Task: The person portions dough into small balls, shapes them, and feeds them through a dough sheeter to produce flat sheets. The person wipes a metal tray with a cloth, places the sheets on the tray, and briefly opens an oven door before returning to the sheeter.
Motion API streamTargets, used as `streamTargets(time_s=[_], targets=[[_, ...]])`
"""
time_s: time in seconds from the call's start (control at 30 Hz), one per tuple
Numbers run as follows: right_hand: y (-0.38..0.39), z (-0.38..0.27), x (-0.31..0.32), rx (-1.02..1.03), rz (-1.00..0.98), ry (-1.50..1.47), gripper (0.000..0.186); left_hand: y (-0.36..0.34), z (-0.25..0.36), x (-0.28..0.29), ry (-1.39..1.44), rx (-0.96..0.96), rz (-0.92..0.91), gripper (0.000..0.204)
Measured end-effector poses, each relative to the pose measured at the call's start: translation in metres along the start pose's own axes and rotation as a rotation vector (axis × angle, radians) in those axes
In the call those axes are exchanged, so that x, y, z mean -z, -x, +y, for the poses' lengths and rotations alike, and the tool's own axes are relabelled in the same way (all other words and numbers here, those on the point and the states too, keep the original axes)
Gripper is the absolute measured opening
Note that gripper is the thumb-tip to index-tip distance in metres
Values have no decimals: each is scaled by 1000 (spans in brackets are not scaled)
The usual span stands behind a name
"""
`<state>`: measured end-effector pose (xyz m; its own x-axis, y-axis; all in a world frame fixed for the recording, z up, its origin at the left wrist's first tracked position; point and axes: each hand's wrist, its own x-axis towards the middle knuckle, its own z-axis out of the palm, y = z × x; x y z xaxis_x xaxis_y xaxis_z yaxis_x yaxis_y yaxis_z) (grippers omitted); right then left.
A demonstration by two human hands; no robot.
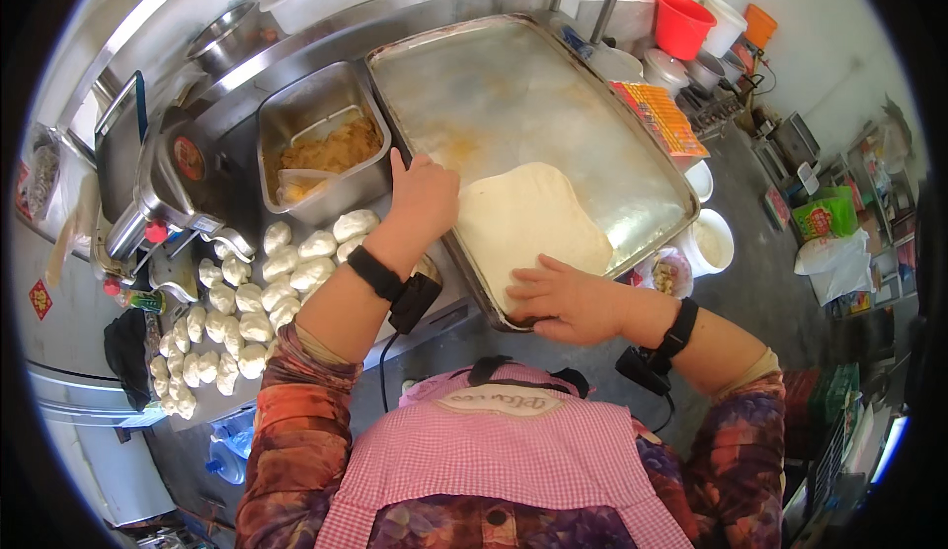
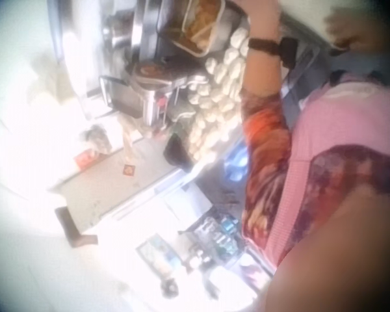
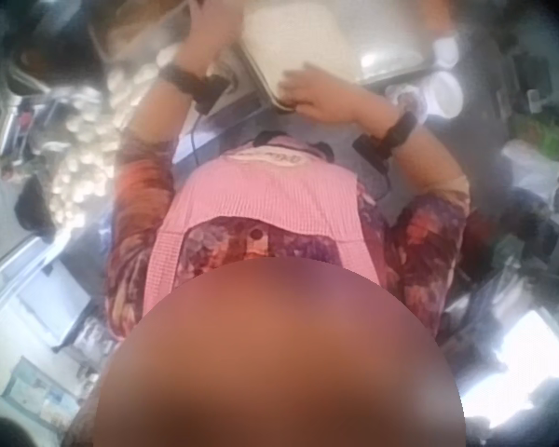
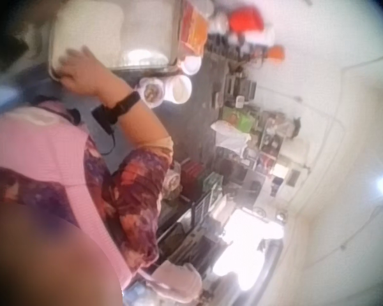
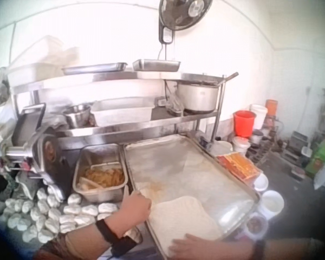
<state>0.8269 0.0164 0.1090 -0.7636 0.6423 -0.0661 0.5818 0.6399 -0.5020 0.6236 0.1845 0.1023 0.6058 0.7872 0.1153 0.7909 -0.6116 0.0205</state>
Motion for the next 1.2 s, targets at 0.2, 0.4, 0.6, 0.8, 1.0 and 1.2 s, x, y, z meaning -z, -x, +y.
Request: streamTargets(time_s=[0.2, 0.4, 0.6, 0.8, 1.0, 1.2], targets=[[27, -2, 12, -339, 217, 80, 39, 19, -2, 8, 290, -321, 167, 14], [37, 16, 23, -454, 316, 219, 37, 81, 46, 16, 727, -803, -267, 27], [12, 47, 23, -466, 309, 320, 43, 89, 53, 18, 738, -773, -326, 33], [-7, 52, 47, -605, 110, 221, 45, 97, 55, 21, 855, -745, -392, 39], [-55, 27, 20, -64, 136, 346, 47, 117, 0, 36, 1259, -499, -273, 39], [-80, 45, 24, -112, 155, 204, 51, 169, -43, 33, 1603, -102, -279, 36]])
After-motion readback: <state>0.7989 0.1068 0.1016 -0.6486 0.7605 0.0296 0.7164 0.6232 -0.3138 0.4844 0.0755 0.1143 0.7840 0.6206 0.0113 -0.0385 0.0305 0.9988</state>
